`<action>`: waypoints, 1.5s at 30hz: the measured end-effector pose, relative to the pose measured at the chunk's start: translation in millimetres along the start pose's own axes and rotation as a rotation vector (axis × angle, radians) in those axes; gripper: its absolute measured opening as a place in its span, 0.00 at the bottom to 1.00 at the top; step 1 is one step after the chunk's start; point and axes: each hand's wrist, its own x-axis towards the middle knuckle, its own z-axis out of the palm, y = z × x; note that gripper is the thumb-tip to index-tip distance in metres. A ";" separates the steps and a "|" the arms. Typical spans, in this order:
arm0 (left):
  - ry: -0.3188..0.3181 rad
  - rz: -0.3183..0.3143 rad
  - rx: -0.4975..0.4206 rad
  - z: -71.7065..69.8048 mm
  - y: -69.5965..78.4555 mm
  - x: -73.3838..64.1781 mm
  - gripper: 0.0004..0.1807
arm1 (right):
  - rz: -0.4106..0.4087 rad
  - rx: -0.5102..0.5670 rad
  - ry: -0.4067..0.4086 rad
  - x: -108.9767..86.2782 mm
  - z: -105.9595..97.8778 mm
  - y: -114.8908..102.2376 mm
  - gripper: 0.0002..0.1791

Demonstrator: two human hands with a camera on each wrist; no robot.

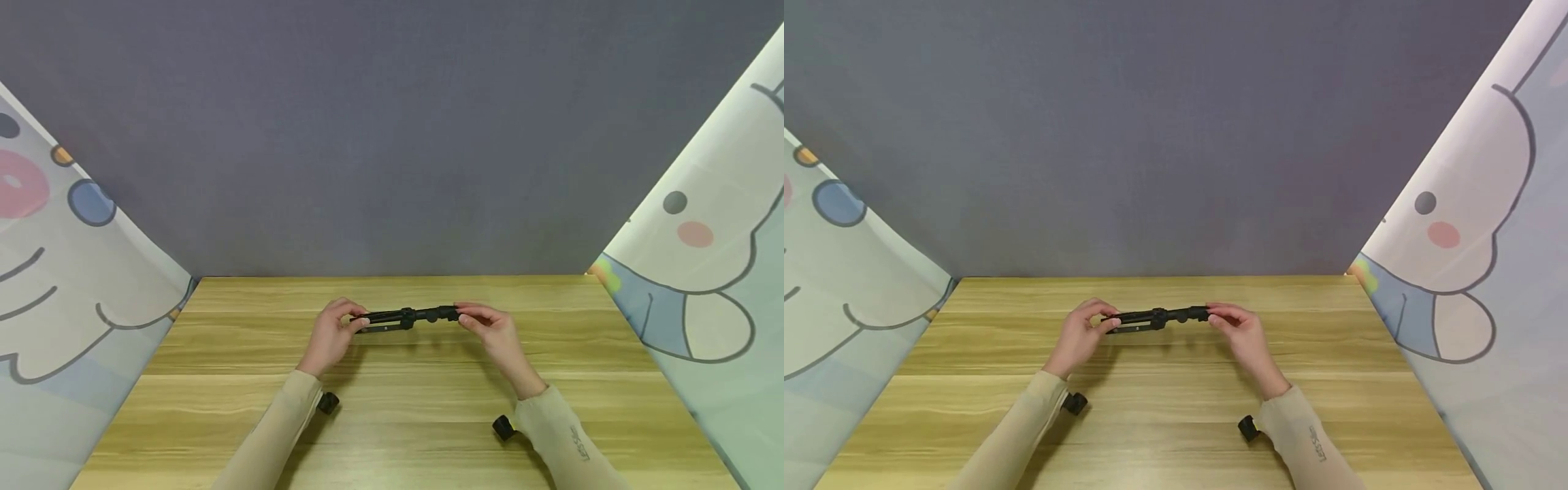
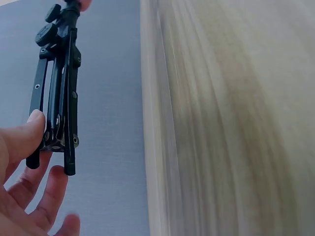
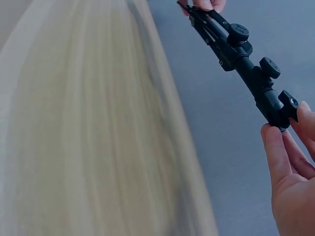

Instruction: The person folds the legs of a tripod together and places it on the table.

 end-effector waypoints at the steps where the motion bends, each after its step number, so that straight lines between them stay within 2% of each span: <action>1: -0.002 -0.007 -0.013 1.1 -0.5 1.9 0.05 | 0.012 -0.003 0.005 1.0 -0.7 2.1 0.13; 9: -0.056 -0.112 -0.115 10.8 -10.3 20.4 0.04 | 0.151 -0.003 0.058 13.0 -4.7 17.8 0.15; 14: -0.073 -0.133 -0.123 16.4 -16.4 32.0 0.04 | 0.162 -0.003 0.104 21.2 -3.8 25.8 0.14; 18: -0.066 -0.128 -0.120 20.3 -21.6 38.4 0.05 | 0.162 0.053 0.123 27.7 -2.7 34.2 0.16; 22: -0.069 -0.147 -0.118 23.1 -25.8 41.3 0.05 | 0.187 0.093 0.119 32.7 -2.4 42.2 0.18; 32: -0.111 -0.194 -0.094 27.8 -34.1 45.7 0.05 | 0.277 0.011 0.105 37.8 -4.2 56.1 0.19; 38: -0.149 -0.227 -0.087 30.3 -37.7 47.9 0.05 | 0.321 0.013 0.088 39.8 -5.0 58.2 0.21; 43: -0.169 -0.295 -0.072 30.1 -36.1 46.3 0.05 | 0.305 -0.056 0.064 40.6 -4.5 57.3 0.22; 45: -0.172 -0.304 -0.068 30.3 -35.7 45.8 0.05 | 0.295 -0.079 0.057 40.1 -4.5 56.7 0.22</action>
